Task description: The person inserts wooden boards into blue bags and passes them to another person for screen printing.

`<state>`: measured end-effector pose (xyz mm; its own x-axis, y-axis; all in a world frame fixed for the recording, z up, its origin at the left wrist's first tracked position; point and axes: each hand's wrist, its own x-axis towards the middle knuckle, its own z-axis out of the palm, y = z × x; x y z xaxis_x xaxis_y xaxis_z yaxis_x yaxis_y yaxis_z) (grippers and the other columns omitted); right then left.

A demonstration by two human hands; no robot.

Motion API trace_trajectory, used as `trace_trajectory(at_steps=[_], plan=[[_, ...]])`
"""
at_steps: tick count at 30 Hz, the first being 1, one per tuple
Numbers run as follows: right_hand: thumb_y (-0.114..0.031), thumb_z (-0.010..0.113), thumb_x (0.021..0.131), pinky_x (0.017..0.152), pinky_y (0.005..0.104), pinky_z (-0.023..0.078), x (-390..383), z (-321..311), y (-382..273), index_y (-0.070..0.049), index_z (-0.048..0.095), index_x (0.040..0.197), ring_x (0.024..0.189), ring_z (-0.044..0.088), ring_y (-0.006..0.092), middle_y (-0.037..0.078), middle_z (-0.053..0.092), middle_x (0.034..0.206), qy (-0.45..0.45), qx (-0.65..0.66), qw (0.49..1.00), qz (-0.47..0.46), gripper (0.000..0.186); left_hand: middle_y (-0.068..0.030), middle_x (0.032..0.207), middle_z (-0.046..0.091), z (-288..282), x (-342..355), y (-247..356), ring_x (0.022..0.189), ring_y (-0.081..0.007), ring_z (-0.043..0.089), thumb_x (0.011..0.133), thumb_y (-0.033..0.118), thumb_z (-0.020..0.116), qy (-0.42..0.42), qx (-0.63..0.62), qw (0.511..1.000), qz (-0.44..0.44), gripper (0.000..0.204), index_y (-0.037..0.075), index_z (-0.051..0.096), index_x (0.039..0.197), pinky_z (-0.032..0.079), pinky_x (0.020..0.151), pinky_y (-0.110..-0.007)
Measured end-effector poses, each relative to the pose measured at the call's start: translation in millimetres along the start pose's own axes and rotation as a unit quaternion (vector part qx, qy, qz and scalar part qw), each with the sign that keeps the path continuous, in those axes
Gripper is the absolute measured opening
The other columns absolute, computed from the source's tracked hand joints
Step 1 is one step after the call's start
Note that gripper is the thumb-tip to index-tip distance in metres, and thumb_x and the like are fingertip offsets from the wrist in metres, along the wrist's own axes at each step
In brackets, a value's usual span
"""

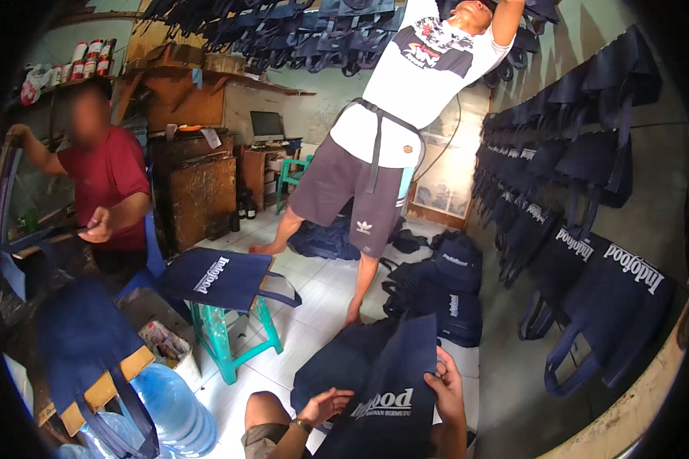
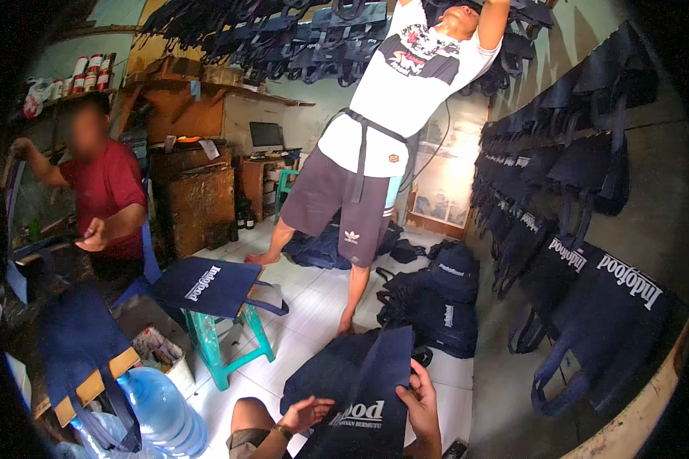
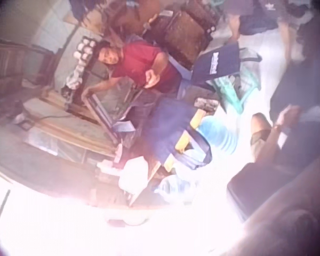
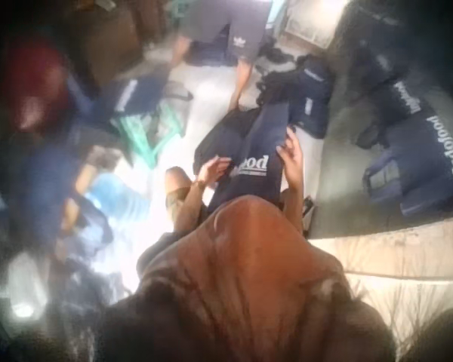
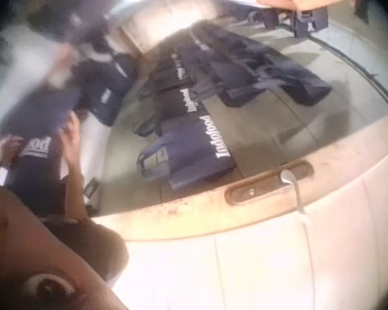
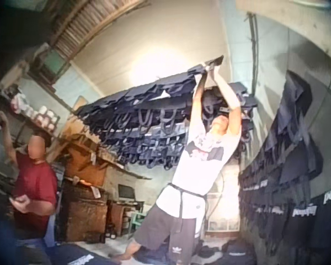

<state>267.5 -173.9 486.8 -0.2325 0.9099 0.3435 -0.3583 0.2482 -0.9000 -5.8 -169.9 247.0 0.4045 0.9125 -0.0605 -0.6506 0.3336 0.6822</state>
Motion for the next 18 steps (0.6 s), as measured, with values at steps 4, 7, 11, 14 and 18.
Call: trace_trajectory(at_steps=[4, 7, 11, 14, 18], plan=[[0.011, 0.053, 0.083, 0.091, 0.028, 0.044, 1.3, -34.9, 17.8, 0.002, 0.034, 0.138, 0.103, 0.059, 0.0175, 0.013, 0.062, 0.111, 0.016, -0.014, 1.0, 0.016, 0.059, -0.0034, 0.119, 0.055, 9.9, 16.5, -27.4, 0.105, -0.0143, 0.05, 0.093, 0.033, 0.052, 0.219, 0.035, 0.975, -0.025, 0.044, 0.006, 0.052, 0.127, 0.037, 0.094, -0.032], [0.008, 0.054, 0.082, 0.093, 0.0289, 0.044, 4.6, -62.4, 54.4, -0.002, 0.037, 0.137, 0.105, 0.058, 0.0174, 0.011, 0.061, 0.114, 0.03, 0.02, 0.999, 0.022, 0.059, -0.0038, 0.12, 0.055, -14.9, 24.2, -61.2, 0.106, -0.0148, 0.05, 0.093, 0.033, 0.052, 0.179, 0.013, 0.983, -0.045, 0.044, 0.005, 0.052, 0.127, 0.037, 0.095, -0.032], [-0.003, 0.062, 0.083, 0.089, 0.0328, 0.048, -11.0, -80.3, 96.1, 0.0, 0.047, 0.127, 0.101, 0.06, 0.0202, 0.013, 0.063, 0.109, 0.081, 0.054, 0.994, 0.043, 0.047, -0.0044, 0.121, 0.055, -32.5, 22.5, -83.6, 0.107, -0.0155, 0.05, 0.092, 0.032, 0.053, 0.196, -0.007, 0.979, -0.063, 0.045, 0.005, 0.052, 0.128, 0.037, 0.095, -0.032], [-0.008, 0.053, 0.089, 0.08, 0.0385, 0.05, -22.9, -91.7, 118.7, 0.002, 0.05, 0.125, 0.091, 0.062, 0.0248, 0.012, 0.065, 0.105, 0.115, -0.031, 0.992, 0.051, 0.038, -0.0048, 0.121, 0.054, -37.8, 17.4, -83.2, 0.108, -0.016, 0.05, 0.092, 0.032, 0.053, 0.218, -0.017, 0.974, -0.062, 0.045, 0.005, 0.051, 0.128, 0.037, 0.096, -0.032], [-0.008, 0.055, 0.088, 0.077, 0.0367, 0.05, -35.9, -107.3, 139.4, 0.001, 0.053, 0.122, 0.088, 0.062, 0.0226, 0.011, 0.065, 0.103, 0.127, -0.035, 0.984, 0.124, 0.035, -0.0053, 0.122, 0.054, -40.6, 17.1, -81.6, 0.109, -0.0167, 0.05, 0.092, 0.032, 0.054, 0.228, -0.019, 0.972, -0.058, 0.046, 0.004, 0.051, 0.128, 0.038, 0.096, -0.033]])
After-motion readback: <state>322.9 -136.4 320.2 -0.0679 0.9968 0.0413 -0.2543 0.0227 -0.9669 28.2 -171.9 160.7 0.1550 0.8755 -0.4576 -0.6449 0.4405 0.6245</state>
